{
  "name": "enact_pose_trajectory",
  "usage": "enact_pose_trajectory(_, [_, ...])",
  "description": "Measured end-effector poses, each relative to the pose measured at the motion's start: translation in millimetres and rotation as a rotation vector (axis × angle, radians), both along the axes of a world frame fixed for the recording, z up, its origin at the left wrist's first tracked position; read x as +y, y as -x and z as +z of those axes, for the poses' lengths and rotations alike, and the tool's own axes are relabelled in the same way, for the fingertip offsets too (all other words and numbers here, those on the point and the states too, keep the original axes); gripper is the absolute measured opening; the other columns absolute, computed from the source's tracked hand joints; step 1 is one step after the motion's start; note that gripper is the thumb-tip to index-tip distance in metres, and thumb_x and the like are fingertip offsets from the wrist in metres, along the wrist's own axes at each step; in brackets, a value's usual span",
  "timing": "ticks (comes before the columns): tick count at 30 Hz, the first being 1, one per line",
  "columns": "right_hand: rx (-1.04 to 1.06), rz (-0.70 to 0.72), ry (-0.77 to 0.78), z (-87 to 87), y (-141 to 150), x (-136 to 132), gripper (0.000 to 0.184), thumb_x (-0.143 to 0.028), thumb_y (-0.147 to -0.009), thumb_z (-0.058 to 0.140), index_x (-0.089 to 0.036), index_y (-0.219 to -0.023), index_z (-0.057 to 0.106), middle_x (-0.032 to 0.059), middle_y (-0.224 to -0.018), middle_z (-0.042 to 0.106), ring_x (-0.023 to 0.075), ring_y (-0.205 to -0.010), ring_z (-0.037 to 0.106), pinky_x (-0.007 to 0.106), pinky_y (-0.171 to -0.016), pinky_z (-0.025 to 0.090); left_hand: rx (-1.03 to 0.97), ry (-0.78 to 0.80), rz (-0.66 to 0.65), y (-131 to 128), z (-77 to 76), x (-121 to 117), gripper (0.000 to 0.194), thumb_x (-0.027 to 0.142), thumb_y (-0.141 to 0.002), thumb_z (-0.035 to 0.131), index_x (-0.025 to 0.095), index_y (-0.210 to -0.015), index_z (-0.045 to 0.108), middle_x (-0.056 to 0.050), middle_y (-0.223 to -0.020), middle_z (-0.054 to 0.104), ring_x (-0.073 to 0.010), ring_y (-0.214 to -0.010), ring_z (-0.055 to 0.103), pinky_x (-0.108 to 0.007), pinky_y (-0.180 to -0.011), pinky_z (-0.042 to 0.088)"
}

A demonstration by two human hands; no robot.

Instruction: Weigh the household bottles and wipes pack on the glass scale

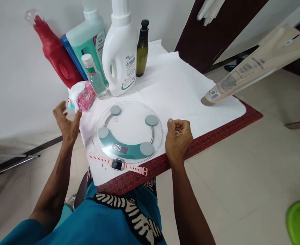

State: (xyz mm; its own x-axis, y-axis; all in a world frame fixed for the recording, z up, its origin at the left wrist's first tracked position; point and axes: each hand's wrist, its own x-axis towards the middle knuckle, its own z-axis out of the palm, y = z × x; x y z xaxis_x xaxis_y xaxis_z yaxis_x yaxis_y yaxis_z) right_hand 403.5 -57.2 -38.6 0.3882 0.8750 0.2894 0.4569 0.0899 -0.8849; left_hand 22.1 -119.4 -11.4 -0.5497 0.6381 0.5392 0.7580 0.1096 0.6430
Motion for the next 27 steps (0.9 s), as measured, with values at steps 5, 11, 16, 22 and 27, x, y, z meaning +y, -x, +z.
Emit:
enact_pose_trajectory(5, [-0.026, 0.028, 0.041, -9.0, 8.2, -3.2, 0.044, -0.07, -0.093, 0.061, -0.027, -0.087, 0.057, 0.0028, -0.08, 0.067, 0.0229, -0.075, 0.064, 0.041, -0.077, 0.053, 0.019, 0.249, 0.044, 44.8, 13.7, 73.6, 0.108, 0.04, -0.067, 0.099, 0.015, -0.159, 0.048, -0.028, -0.163, 0.05, -0.0504, -0.157, 0.044, -0.075, -0.13, 0.036])
enact_pose_trajectory(11, [-0.072, -0.022, -0.02, -14.6, 9.1, -1.1, 0.042, -0.068, -0.098, 0.058, -0.027, -0.087, 0.056, 0.0026, -0.079, 0.067, 0.0226, -0.073, 0.064, 0.04, -0.076, 0.053, -0.125, 0.145, 0.071, 54.6, 3.9, 100.4, 0.073, 0.039, -0.076, 0.089, 0.016, -0.139, 0.06, -0.019, -0.141, 0.071, -0.0389, -0.138, 0.066, -0.059, -0.125, 0.049])
enact_pose_trajectory(16, [-0.043, -0.021, -0.053, -16.5, 8.2, 1.5, 0.038, -0.063, -0.099, 0.058, -0.027, -0.087, 0.056, 0.0012, -0.077, 0.067, 0.0204, -0.071, 0.063, 0.037, -0.074, 0.052, -0.405, -0.013, 0.134, 44.2, 9.9, 67.2, 0.052, 0.04, -0.082, 0.082, 0.013, -0.123, 0.064, -0.011, -0.118, 0.074, -0.0282, -0.11, 0.072, -0.047, -0.106, 0.06])
enact_pose_trajectory(22, [-0.016, -0.034, -0.086, -18.9, 6.5, 3.6, 0.035, -0.058, -0.103, 0.058, -0.027, -0.086, 0.056, -0.0012, -0.075, 0.065, 0.0179, -0.068, 0.059, 0.035, -0.071, 0.048, -0.312, -0.132, -0.06, -1.1, 43.0, -5.9, 0.058, 0.047, -0.074, 0.089, 0.014, -0.12, 0.075, -0.005, -0.107, 0.075, -0.0235, -0.099, 0.068, -0.041, -0.093, 0.06])
enact_pose_trajectory(27, [0.009, -0.04, -0.097, -20.8, 6.1, 3.8, 0.034, -0.055, -0.104, 0.059, -0.027, -0.085, 0.055, -0.0031, -0.072, 0.062, 0.0158, -0.065, 0.054, 0.033, -0.068, 0.046, -0.106, 0.035, -0.29, -74.2, 64.1, -25.2, 0.069, 0.057, -0.08, 0.09, 0.021, -0.136, 0.074, -0.007, -0.122, 0.077, -0.0275, -0.109, 0.073, -0.042, -0.095, 0.063])
